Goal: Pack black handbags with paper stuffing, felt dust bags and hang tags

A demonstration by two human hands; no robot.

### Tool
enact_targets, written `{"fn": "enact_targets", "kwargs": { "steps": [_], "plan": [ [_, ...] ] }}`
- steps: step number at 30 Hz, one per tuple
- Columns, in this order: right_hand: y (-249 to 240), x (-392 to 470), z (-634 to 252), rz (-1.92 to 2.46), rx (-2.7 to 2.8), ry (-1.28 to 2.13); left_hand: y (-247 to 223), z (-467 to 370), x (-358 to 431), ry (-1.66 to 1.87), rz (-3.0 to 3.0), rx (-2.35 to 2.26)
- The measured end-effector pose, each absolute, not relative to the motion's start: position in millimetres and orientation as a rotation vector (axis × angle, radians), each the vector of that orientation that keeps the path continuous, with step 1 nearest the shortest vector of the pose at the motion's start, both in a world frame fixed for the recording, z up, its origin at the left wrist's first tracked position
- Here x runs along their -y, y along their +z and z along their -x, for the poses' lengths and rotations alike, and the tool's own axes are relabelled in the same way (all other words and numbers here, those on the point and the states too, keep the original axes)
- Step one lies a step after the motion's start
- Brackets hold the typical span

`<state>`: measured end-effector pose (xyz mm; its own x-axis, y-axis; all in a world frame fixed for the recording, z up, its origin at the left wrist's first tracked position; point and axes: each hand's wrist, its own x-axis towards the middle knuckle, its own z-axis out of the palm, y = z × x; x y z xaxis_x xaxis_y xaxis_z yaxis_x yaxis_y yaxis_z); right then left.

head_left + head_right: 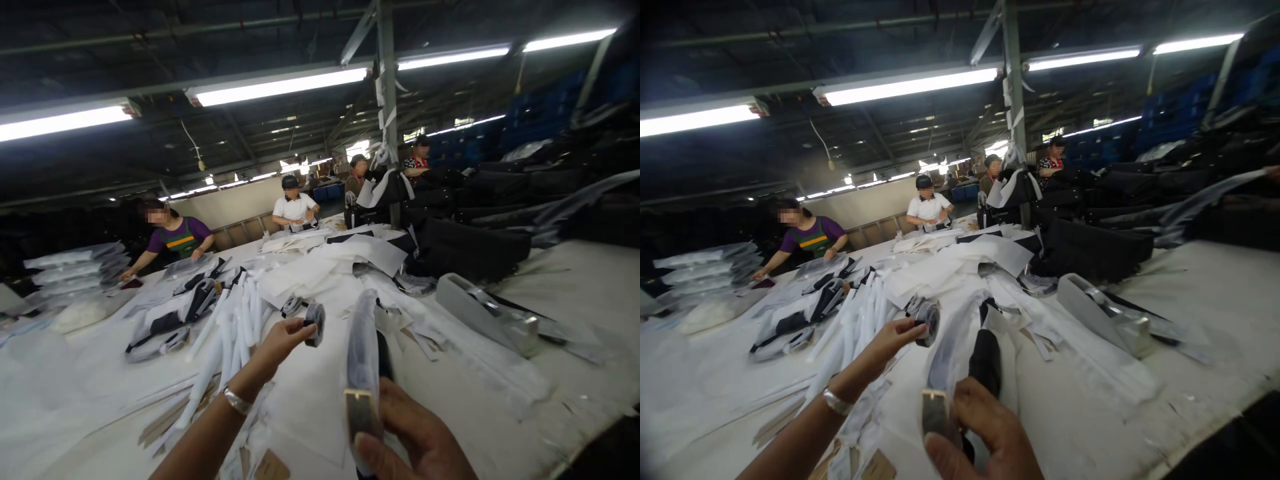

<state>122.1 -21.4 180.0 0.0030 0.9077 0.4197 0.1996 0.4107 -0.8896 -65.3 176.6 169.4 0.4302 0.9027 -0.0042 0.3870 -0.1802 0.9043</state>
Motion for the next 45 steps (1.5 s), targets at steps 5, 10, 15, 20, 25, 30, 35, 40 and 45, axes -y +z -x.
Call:
{"fn": "enact_targets", "kwargs": {
  "steps": [5,10,15,20,25,30,35,40,45],
  "plan": [
    [181,24,-115,1.123,1.503,0.530,219,31,-101,0.544,-1.598,-0.889],
    [182,26,-113,1.138,1.549,0.355,241,18,-73,0.462,-1.497,-0.812],
    [176,22,-113,1.134,1.510,0.144,255,22,-70,0.436,-1.433,-0.756],
    [169,18,-112,1.123,1.522,-0.066,264,22,-66,0.506,-1.350,-0.722],
    [170,16,-113,1.150,1.550,-0.194,260,21,-63,0.547,-1.168,-0.770],
    [175,19,-114,1.171,1.572,-0.239,261,23,-58,0.564,-1.207,-0.747],
    [161,24,-136,0.983,1.604,-0.033,265,22,-54,0.557,-1.415,-0.822],
    [111,-3,-217,1.605,1.407,0.100,263,25,-75,0.611,-1.466,-0.911],
    [57,-52,-284,2.071,1.480,0.117,270,25,-94,0.634,-1.483,-0.929]
  ]
}}
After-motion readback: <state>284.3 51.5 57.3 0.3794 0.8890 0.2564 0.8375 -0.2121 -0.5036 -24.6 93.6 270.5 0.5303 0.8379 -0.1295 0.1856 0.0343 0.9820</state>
